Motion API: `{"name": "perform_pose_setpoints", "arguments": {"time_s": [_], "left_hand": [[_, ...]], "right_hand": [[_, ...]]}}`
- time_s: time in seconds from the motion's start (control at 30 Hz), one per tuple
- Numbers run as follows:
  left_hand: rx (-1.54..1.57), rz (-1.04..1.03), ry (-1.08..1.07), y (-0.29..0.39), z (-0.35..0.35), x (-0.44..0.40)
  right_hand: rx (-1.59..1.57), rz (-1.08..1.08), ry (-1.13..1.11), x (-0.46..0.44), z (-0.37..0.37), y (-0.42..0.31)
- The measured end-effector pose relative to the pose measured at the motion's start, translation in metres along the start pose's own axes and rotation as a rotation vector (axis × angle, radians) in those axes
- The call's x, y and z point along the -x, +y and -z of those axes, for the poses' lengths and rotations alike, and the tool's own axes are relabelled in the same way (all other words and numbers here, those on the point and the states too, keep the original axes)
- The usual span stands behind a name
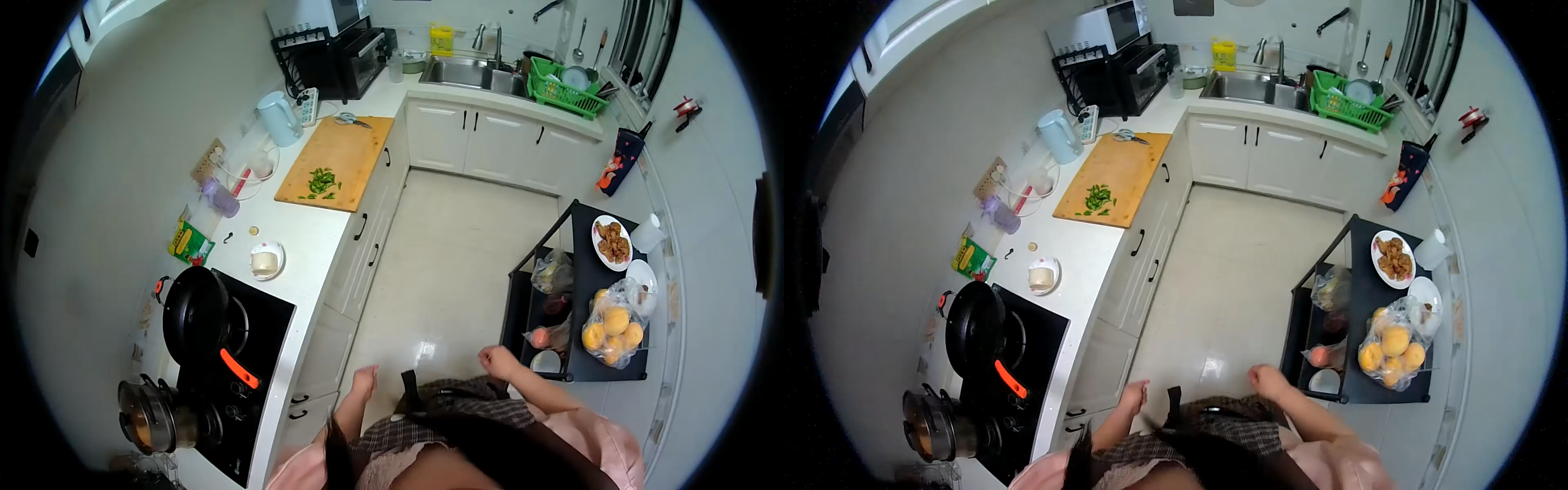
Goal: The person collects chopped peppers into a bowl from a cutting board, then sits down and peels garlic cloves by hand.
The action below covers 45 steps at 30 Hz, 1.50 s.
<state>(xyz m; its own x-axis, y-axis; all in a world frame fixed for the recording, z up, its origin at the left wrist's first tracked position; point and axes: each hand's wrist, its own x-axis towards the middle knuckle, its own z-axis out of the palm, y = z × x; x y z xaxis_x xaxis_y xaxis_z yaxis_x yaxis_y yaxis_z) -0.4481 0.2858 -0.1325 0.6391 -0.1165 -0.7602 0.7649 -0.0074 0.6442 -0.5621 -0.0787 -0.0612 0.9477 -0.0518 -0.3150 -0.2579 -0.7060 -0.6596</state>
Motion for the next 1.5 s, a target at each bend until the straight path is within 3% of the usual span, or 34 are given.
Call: {"name": "perform_pose_setpoints", "arguments": {"time_s": [0.13,0.5,0.67,0.77,0.83,0.97,1.27,1.5], "left_hand": [[0.090,-0.063,-0.049,0.061,-0.039,-0.032],[-0.054,-0.042,-0.020,0.203,-0.177,-0.113],[-0.141,-0.203,0.049,0.283,-0.226,-0.151],[-0.029,-0.174,0.037,0.324,-0.254,-0.166],[-0.032,-0.151,0.018,0.348,-0.276,-0.178],[-0.069,-0.128,-0.077,0.401,-0.319,-0.227],[0.086,-0.195,-0.273,0.572,-0.409,-0.373],[-0.063,-0.299,-0.196,0.694,-0.457,-0.416]], "right_hand": [[0.030,0.099,0.208,-0.033,0.030,0.014],[0.062,0.074,0.094,-0.186,0.144,0.071],[0.012,0.087,0.050,-0.262,0.212,0.095],[0.090,0.045,0.042,-0.305,0.248,0.098],[0.092,0.143,0.222,-0.336,0.260,0.106],[-0.106,0.038,0.209,-0.386,0.297,0.092],[-0.088,-0.238,0.232,-0.492,0.361,0.128],[-0.123,-0.192,0.217,-0.603,0.404,0.120]]}}
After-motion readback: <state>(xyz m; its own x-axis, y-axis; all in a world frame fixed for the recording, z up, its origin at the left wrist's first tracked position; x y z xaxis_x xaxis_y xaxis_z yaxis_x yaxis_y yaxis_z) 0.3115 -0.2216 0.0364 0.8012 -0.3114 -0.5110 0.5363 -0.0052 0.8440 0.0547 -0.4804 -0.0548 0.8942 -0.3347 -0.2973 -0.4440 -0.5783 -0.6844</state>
